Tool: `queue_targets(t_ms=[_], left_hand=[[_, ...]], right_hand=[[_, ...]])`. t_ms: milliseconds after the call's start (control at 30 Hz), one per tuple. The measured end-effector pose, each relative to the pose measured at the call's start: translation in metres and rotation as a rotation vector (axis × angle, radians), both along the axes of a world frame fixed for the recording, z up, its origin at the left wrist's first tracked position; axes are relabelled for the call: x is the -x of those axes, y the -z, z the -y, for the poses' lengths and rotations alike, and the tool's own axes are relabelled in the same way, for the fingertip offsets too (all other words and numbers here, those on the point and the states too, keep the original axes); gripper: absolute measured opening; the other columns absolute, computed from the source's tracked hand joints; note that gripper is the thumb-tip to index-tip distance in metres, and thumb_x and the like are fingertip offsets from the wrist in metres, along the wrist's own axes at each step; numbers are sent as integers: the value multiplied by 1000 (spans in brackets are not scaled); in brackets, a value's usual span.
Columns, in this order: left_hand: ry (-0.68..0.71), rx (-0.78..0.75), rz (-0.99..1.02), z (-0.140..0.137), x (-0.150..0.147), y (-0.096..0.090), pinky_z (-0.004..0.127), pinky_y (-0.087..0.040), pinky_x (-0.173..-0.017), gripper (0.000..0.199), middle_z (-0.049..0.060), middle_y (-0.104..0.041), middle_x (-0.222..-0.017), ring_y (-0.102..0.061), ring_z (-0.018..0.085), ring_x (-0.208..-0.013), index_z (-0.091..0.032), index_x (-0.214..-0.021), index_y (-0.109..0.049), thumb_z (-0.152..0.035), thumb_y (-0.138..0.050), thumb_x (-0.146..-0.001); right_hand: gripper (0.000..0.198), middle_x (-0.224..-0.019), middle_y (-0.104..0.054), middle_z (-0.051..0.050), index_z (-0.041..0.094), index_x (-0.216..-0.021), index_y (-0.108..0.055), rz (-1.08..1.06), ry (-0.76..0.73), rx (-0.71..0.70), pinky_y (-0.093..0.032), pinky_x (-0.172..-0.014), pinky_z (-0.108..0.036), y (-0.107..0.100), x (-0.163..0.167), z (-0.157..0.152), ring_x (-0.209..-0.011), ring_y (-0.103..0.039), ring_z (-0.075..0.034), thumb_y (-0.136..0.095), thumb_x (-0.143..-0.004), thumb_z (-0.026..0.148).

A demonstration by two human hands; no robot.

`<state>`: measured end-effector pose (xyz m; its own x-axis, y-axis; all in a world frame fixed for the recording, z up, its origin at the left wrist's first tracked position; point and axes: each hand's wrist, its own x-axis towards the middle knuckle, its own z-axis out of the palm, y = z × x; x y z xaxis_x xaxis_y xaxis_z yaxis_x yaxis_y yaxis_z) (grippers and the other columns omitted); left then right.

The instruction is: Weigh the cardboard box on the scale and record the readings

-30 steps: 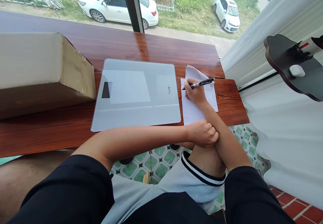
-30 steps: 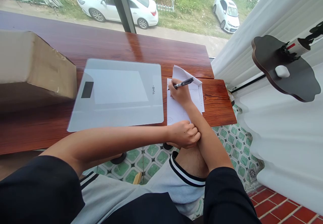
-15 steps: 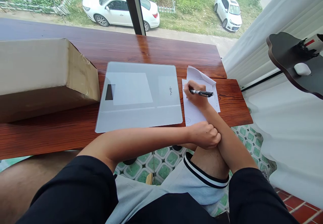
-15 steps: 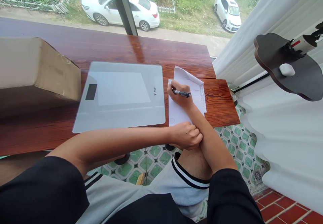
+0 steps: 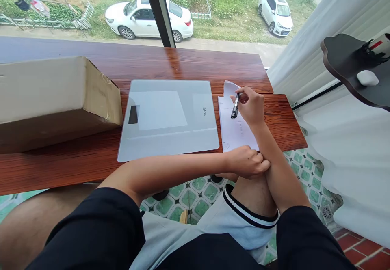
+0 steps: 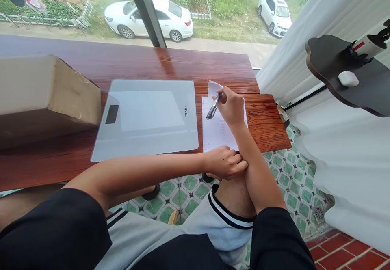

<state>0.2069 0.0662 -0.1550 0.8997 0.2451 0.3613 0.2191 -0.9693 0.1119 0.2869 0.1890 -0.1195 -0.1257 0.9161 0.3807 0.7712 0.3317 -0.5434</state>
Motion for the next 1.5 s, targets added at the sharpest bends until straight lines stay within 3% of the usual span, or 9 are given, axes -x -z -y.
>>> queue_targets(t_ms=[167,533,833,967,1200,1500], left_hand=[[-11,-76,-6,1,0,-1,30,-15,-42,27,3,-54,-60,-50,14,-47,-15,-81,-56,-12,-32,-92],[25,-148,-11,16,-4,8,29,-20,-43,22,4,-53,-58,-49,14,-46,-13,-78,-57,-10,-38,-89],[22,-104,-97,16,-3,13,31,-26,-44,23,5,-56,-60,-53,16,-50,-13,-83,-59,-14,-37,-92],[24,-98,-112,16,-3,14,31,-29,-45,25,6,-58,-62,-55,16,-52,-13,-83,-59,-14,-36,-92],[23,-115,-67,15,-3,17,31,-29,-43,25,5,-57,-60,-53,16,-49,-13,-77,-58,-14,-37,-91],[86,-215,6,17,-1,21,31,-26,-43,24,5,-55,-57,-51,16,-50,-14,-68,-57,-9,-43,-86]], right_hand=[[13,-80,-70,-4,16,-97,-71,5,99,48,-49,-78,-31,-4,-18,-3,-76,-67,-19,-68,-84,16],[22,-81,-72,-8,17,-96,-78,253,255,244,-49,-83,-42,6,-35,-14,-87,-67,-30,-82,-76,26],[26,-77,-69,-11,16,-93,-78,275,206,202,-47,-72,-38,16,-39,-18,-77,-64,-28,-83,-78,37],[26,-80,-70,-10,15,-97,-76,264,214,203,-47,-73,-38,11,-31,-13,-79,-65,-28,-83,-78,31],[8,-83,-71,-6,18,-88,-73,189,119,136,-41,-71,-34,4,-10,-4,-80,-66,-24,-70,-89,25],[39,-67,-62,-7,16,-75,-64,276,64,-49,-19,-55,-31,7,17,10,-62,-53,-18,-45,-102,37]])
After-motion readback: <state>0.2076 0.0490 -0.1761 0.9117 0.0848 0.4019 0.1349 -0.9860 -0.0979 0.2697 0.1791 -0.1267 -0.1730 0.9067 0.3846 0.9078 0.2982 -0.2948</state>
